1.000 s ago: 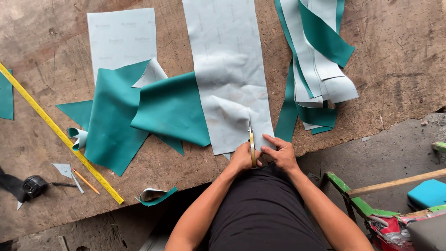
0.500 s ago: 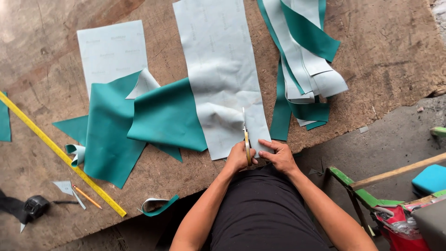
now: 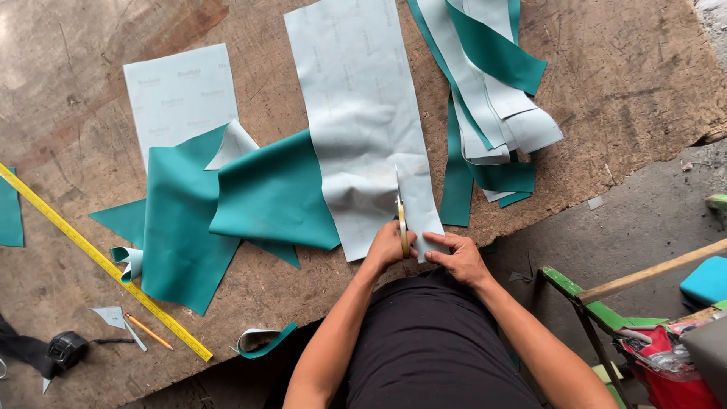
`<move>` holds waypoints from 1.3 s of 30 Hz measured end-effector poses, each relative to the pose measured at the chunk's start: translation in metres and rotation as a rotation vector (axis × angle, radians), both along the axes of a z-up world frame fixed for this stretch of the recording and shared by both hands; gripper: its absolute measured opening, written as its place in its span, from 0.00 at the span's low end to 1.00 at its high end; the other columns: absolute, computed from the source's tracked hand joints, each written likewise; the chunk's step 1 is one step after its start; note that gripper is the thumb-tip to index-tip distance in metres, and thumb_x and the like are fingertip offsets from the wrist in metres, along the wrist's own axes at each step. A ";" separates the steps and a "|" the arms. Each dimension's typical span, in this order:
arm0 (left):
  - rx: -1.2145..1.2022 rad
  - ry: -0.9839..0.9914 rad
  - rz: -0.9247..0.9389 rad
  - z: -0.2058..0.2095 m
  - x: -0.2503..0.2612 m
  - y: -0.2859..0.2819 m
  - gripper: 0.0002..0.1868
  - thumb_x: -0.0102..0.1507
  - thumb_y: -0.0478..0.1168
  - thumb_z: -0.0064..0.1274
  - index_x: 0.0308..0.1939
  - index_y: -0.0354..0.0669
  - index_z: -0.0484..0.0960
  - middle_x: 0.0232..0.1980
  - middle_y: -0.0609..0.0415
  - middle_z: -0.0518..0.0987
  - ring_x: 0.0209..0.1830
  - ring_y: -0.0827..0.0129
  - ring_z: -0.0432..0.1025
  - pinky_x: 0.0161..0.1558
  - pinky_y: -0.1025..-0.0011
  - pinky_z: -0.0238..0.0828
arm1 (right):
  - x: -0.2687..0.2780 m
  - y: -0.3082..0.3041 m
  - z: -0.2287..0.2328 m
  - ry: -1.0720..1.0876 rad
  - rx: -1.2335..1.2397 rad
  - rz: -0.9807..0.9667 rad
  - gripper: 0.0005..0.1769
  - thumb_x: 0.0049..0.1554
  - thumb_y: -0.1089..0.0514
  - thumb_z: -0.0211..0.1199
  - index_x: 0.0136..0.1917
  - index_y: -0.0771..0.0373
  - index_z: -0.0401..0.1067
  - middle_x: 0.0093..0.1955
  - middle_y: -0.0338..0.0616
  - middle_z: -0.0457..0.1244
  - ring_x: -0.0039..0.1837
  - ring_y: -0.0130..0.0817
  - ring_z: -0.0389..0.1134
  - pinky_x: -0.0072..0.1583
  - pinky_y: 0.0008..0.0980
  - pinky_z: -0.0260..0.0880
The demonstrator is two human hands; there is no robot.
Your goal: Cutting strips of fabric on a table and then stripping old upholstery from a sofa using scissors.
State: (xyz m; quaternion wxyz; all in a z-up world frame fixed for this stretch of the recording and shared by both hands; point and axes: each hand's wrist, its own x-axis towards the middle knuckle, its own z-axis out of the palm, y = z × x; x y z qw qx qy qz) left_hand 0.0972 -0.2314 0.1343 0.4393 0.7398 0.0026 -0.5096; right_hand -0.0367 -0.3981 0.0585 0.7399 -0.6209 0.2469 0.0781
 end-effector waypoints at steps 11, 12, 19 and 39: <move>-0.072 0.038 0.081 -0.028 0.009 -0.003 0.12 0.55 0.40 0.51 0.38 0.37 0.81 0.20 0.50 0.82 0.28 0.63 0.82 0.39 0.71 0.75 | -0.017 0.005 -0.016 0.048 0.086 -0.018 0.40 0.47 0.71 0.77 0.72 0.57 0.73 0.65 0.45 0.63 0.51 0.31 0.73 0.47 0.30 0.80; -0.085 0.088 0.109 -0.039 0.009 -0.005 0.11 0.54 0.41 0.51 0.36 0.37 0.80 0.21 0.47 0.82 0.28 0.62 0.83 0.34 0.72 0.76 | -0.019 0.006 -0.017 0.047 0.136 -0.017 0.48 0.49 0.73 0.74 0.80 0.55 0.64 0.77 0.41 0.56 0.56 0.32 0.73 0.52 0.31 0.83; -0.034 0.068 0.050 -0.057 0.019 -0.005 0.12 0.54 0.41 0.50 0.35 0.37 0.81 0.20 0.46 0.82 0.29 0.59 0.84 0.34 0.74 0.77 | -0.017 0.002 -0.002 -0.005 0.102 0.025 0.52 0.48 0.72 0.75 0.82 0.56 0.60 0.67 0.44 0.61 0.55 0.34 0.74 0.49 0.30 0.83; -0.243 0.341 0.310 -0.078 0.014 0.004 0.14 0.55 0.35 0.59 0.41 0.29 0.79 0.32 0.37 0.81 0.32 0.44 0.83 0.27 0.65 0.80 | 0.013 -0.010 0.036 0.054 -0.738 0.105 0.49 0.50 0.43 0.79 0.81 0.47 0.65 0.63 0.54 0.67 0.63 0.53 0.72 0.65 0.54 0.73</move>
